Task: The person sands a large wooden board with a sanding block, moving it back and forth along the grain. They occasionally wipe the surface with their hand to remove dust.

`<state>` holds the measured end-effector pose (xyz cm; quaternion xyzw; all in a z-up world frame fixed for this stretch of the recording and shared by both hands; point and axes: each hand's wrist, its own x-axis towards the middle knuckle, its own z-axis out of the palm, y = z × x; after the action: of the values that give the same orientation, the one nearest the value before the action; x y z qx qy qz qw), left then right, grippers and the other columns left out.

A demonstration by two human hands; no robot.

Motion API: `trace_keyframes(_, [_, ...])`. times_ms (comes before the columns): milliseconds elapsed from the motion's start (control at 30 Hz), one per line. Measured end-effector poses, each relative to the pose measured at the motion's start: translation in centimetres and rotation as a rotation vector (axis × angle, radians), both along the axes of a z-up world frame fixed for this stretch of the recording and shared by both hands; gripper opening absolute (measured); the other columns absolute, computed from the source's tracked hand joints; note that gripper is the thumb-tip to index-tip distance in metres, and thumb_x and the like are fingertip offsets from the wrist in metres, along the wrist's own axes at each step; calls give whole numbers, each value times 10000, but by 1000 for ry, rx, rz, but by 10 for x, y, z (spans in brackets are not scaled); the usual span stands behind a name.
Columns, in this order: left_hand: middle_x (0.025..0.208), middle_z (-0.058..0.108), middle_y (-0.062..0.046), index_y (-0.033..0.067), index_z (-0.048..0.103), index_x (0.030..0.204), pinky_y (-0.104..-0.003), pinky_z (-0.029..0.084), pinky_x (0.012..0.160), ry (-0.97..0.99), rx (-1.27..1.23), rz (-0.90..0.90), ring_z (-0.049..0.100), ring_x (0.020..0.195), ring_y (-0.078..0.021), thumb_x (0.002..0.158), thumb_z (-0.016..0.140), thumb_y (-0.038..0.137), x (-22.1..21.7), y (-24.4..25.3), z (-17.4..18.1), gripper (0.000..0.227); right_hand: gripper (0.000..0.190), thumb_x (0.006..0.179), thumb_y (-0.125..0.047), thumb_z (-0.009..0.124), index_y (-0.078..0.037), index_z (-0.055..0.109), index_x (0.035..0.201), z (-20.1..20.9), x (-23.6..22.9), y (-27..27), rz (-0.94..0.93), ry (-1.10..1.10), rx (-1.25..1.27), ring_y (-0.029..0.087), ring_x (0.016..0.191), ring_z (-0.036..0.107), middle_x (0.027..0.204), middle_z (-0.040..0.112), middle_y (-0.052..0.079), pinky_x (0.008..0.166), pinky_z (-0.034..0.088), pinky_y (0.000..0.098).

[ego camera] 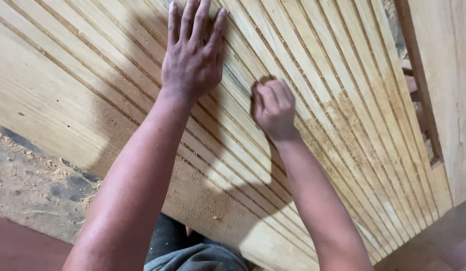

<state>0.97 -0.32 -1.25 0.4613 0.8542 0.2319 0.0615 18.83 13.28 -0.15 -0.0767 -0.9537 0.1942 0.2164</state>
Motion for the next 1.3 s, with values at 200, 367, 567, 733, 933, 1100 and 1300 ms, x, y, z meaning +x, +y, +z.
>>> trace_keyframes(200, [1672,293,-252,69,439,1615,-609,75,1275,-11,-15,7,206,1573,-404,1114,429,242,-7,4,1,529,13,961,21,618,17,621,949,-9,-67,2,9,33,64,358,923,652,972,650,194,834,558,446])
trace_keyframes(367, [1684,290,-248,88,452,1626,-598,66,1278,58,-31,8,195,1579,-390,1081,433,194,-7,5,-4,556,104,1040,-11,657,35,636,949,0,-23,3,-5,-23,-68,337,872,677,960,680,211,776,573,385])
trace_keyframes(567, [1683,281,-239,66,443,1604,-609,66,1274,-40,-27,-2,186,1579,-394,1141,419,266,-5,6,-3,505,96,990,21,577,26,643,1061,-14,-65,-5,-49,63,33,356,930,657,1000,655,184,832,556,439])
trace_keyframes(733, [1702,291,-232,107,451,1642,-614,68,1280,-19,-35,-35,187,1589,-396,1083,447,194,-14,3,0,566,62,966,5,579,-22,619,1006,-43,-78,2,-68,19,-6,353,988,663,1052,663,157,858,554,434])
trace_keyframes(933, [1595,398,-277,60,472,1617,-645,103,1284,-77,-51,-36,267,1531,-469,1105,485,198,-3,-8,-2,530,47,997,-75,732,-48,709,1028,-6,161,17,-183,-196,121,316,917,672,945,676,135,868,549,442])
trace_keyframes(1100, [1610,382,-296,35,450,1581,-649,95,1269,8,-12,-47,260,1539,-479,1108,468,170,-10,1,10,492,107,982,14,713,-44,643,925,42,295,22,-605,-282,150,285,885,650,903,673,133,808,534,409])
trace_keyframes(1300, [1656,335,-283,54,445,1624,-650,72,1282,-34,-57,-47,221,1575,-455,1098,478,164,-9,3,12,539,34,1007,-18,702,-29,671,998,16,248,-15,-1013,1,-364,174,807,678,958,685,93,685,595,280])
